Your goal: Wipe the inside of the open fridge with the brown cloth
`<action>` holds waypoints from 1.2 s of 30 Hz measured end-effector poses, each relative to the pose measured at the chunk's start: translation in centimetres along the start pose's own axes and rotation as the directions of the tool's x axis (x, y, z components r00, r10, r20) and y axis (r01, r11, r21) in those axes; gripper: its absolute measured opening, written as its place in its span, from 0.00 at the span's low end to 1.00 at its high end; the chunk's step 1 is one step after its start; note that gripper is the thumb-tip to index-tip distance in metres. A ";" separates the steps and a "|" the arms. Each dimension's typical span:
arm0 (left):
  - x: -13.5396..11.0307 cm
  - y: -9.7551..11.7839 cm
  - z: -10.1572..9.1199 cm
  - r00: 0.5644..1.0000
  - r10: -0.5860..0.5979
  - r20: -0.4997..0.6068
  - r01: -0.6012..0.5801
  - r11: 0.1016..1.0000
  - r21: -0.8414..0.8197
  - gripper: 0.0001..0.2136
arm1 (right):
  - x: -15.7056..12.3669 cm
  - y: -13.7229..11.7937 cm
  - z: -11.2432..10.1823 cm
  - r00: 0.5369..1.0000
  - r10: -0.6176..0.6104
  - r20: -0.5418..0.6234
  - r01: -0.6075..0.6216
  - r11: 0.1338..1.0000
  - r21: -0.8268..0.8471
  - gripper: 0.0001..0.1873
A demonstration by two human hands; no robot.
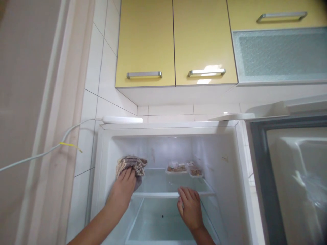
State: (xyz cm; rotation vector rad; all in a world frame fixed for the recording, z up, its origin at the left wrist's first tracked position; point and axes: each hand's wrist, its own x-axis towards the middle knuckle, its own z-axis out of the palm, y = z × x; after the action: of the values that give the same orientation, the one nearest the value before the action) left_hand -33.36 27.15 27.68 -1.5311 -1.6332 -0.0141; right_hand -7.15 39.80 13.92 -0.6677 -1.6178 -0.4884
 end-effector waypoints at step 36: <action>14.5 0.8 11.3 0.992 0.034 -0.123 -0.051 0.990 -0.134 0.16 | 0.5 0.2 0.0 0.998 -0.046 -0.033 0.045 0.998 -0.040 0.20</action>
State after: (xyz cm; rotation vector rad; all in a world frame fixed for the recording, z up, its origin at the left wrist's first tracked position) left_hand -37.13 45.14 28.70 -1.6359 -1.5302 -0.1953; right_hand -7.05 40.06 14.40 -0.6496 -1.5975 -0.5633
